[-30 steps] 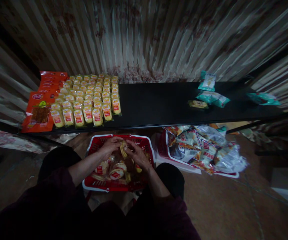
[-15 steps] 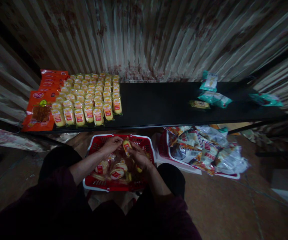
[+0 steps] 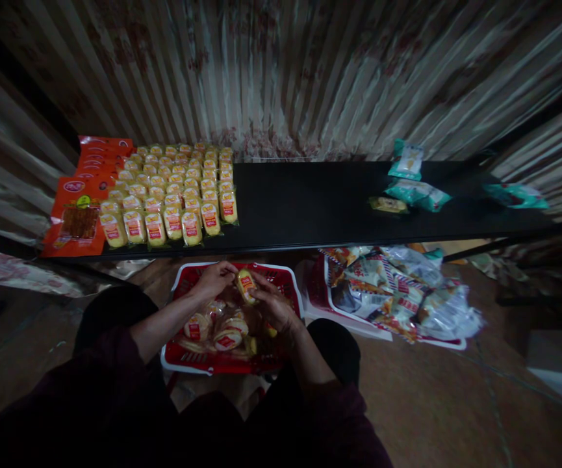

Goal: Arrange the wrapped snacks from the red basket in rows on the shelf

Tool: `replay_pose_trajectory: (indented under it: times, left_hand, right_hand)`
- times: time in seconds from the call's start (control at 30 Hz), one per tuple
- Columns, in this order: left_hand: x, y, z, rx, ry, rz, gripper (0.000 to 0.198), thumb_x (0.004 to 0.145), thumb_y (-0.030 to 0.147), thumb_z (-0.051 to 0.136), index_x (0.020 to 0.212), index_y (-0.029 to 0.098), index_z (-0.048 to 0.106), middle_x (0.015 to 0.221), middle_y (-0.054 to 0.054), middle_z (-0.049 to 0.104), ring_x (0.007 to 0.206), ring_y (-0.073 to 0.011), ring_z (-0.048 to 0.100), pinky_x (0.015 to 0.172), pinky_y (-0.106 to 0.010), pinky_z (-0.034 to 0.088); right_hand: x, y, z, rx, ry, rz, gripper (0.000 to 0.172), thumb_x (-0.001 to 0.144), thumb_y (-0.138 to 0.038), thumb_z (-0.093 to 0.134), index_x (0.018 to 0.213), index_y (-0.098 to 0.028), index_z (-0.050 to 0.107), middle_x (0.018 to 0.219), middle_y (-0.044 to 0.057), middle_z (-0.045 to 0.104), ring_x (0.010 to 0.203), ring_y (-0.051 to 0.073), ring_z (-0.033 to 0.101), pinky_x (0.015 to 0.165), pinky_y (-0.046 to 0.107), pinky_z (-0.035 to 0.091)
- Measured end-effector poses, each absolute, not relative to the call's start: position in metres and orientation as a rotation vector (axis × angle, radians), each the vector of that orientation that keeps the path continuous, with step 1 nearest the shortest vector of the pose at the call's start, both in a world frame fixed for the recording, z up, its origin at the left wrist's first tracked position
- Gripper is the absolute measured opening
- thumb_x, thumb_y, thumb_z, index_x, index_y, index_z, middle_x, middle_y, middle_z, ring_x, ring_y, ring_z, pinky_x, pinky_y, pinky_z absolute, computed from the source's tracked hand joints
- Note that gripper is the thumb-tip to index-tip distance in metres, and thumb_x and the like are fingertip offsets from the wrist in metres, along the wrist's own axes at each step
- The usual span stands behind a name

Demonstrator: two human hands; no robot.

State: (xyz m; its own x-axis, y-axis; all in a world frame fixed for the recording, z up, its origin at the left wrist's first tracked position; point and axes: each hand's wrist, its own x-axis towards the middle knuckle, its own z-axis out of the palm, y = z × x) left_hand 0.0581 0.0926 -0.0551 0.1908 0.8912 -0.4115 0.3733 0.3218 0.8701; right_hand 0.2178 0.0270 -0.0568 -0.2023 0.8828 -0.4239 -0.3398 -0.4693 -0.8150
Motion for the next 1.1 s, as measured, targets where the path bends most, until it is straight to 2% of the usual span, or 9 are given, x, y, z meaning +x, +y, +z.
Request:
replay_pose_trajectory:
  times: [0.13,0.23,0.37,0.43,0.53,0.63,0.73,0.9,1.1]
  left_hand:
    - [0.057,0.09,-0.054,1.142,1.363,0.562,0.009,0.079,0.01,0.054,0.077,0.016,0.061,0.073,-0.001,0.063,0.067,-0.0098,0.059,0.065,-0.02,0.048]
    - [0.057,0.087,-0.05,1.006,1.247,0.628,0.01,0.083,0.021,0.054,0.077,0.015,0.06,0.076,-0.002,0.064,0.068,-0.0095,0.061,0.063,-0.019,0.049]
    - [0.057,0.085,-0.049,0.939,1.267,0.7,0.016,0.081,0.025,0.061,0.094,0.017,0.058,0.086,-0.003,0.066,0.067,-0.0098,0.061,0.051,-0.016,0.046]
    - [0.057,0.084,-0.048,0.948,1.225,0.611,0.021,0.08,0.023,0.063,0.1,0.018,0.058,0.081,-0.001,0.065,0.059,-0.0082,0.059,0.045,-0.015,0.041]
    - [0.055,0.083,-0.044,0.943,1.135,0.432,0.008,0.081,0.02,0.061,0.087,0.016,0.061,0.065,0.003,0.06,0.046,-0.0051,0.052,0.042,-0.014,0.038]
    - [0.054,0.083,-0.037,0.823,1.11,0.499,0.005,0.079,0.015,0.063,0.076,0.014,0.059,0.07,0.0,0.062,0.056,-0.0066,0.059,0.051,-0.016,0.047]
    - [0.056,0.084,-0.031,0.651,1.044,0.599,0.008,0.077,0.011,0.065,0.075,0.013,0.058,0.078,-0.003,0.064,0.07,-0.0115,0.064,0.065,-0.024,0.056]
    - [0.062,0.079,-0.032,0.484,0.948,0.672,0.016,0.074,0.012,0.07,0.08,0.014,0.056,0.081,-0.005,0.068,0.076,-0.0152,0.067,0.082,-0.038,0.056]
    - [0.068,0.074,-0.035,0.504,0.938,0.67,0.022,0.069,0.015,0.076,0.079,0.014,0.056,0.078,-0.003,0.066,0.072,-0.0127,0.066,0.081,-0.032,0.053]
  right_hand:
    - [0.225,0.029,-0.071,-1.276,-0.712,1.623,0.051,0.065,-0.031,0.071,0.115,-0.024,0.06,0.117,0.007,0.067,0.096,0.025,0.066,0.082,0.04,0.051]
    - [0.231,0.031,-0.074,-1.302,-0.784,1.528,0.044,0.065,-0.031,0.074,0.108,-0.026,0.063,0.115,0.005,0.066,0.098,0.024,0.063,0.086,0.037,0.049]
    - [0.237,0.032,-0.066,-1.23,-0.871,1.598,0.055,0.066,-0.032,0.076,0.118,-0.03,0.06,0.115,0.003,0.064,0.1,0.023,0.062,0.088,0.038,0.047]
    - [0.239,0.031,-0.062,-1.217,-0.918,1.651,0.058,0.066,-0.033,0.077,0.121,-0.031,0.059,0.116,0.003,0.064,0.102,0.023,0.061,0.09,0.038,0.047]
    - [0.24,0.03,-0.059,-1.264,-0.941,1.644,0.06,0.064,-0.032,0.08,0.12,-0.031,0.061,0.119,0.003,0.062,0.11,0.023,0.057,0.093,0.037,0.046]
    - [0.239,0.03,-0.057,-1.273,-0.833,1.608,0.062,0.063,-0.034,0.082,0.121,-0.031,0.06,0.122,0.004,0.061,0.11,0.023,0.058,0.092,0.037,0.048]
    - [0.239,0.032,-0.054,-1.238,-0.661,1.542,0.063,0.064,-0.04,0.08,0.122,-0.032,0.057,0.117,0.003,0.064,0.096,0.021,0.064,0.084,0.036,0.052]
    - [0.24,0.031,-0.051,-1.198,-0.569,1.47,0.056,0.063,-0.039,0.082,0.114,-0.029,0.06,0.11,0.001,0.066,0.086,0.017,0.065,0.075,0.031,0.053]
    - [0.234,0.029,-0.047,-1.154,-0.606,1.5,0.05,0.063,-0.035,0.082,0.108,-0.027,0.06,0.097,0.0,0.068,0.081,0.015,0.064,0.073,0.028,0.051]
